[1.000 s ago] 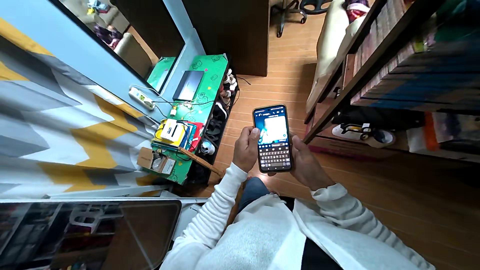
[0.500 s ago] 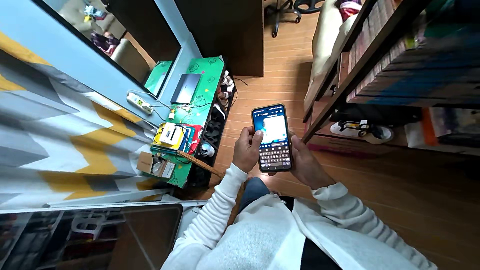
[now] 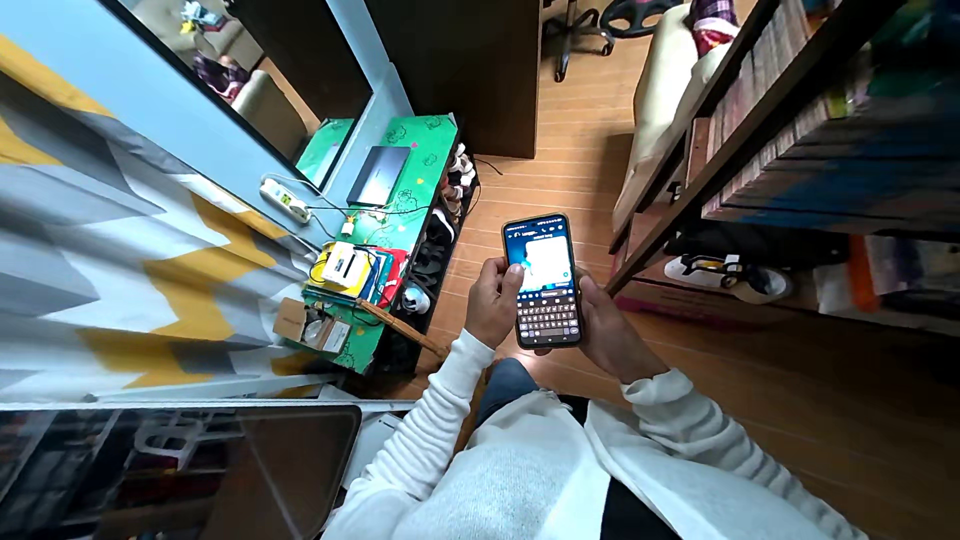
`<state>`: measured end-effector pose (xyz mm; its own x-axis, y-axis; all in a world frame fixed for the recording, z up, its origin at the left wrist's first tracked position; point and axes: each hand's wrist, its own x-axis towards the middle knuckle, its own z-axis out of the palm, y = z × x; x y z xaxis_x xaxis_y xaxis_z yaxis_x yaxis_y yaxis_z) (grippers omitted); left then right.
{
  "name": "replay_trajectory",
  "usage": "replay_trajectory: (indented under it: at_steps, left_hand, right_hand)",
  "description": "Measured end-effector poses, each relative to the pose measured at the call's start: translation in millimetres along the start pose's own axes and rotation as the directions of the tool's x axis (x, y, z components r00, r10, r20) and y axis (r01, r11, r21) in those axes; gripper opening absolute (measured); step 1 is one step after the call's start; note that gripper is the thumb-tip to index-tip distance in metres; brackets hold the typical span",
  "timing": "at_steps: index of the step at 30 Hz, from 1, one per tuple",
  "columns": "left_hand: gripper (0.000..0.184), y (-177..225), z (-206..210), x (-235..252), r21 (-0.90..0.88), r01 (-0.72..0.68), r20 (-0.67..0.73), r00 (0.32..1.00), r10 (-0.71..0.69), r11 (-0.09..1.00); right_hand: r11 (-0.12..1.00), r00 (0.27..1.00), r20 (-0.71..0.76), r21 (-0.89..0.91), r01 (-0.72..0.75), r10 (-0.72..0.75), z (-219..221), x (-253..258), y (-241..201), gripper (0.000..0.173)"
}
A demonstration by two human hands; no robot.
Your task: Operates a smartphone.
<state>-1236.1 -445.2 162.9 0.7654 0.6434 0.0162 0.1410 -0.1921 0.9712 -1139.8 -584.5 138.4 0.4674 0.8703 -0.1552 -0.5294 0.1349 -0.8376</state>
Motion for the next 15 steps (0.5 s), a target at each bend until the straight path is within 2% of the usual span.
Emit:
replay_trajectory:
  at_steps: [10,15]
  left_hand:
    - [0.034,1.8,5.3,8.8,-0.016,-0.02,0.05,0.999,0.02,1.0]
    - [0.047,1.2,0.8,10.9,-0.002,-0.052,0.168,0.984,0.051,0.999]
  right_hand:
    - [0.999,0.999,-0.009,-0.004,0.033,-0.033,-6.4,2.4,-2.8,0.056]
    - [0.999,0.996,-0.086,0.041,0.03,-0.027,-5.1,3.3,-6.1,0.041]
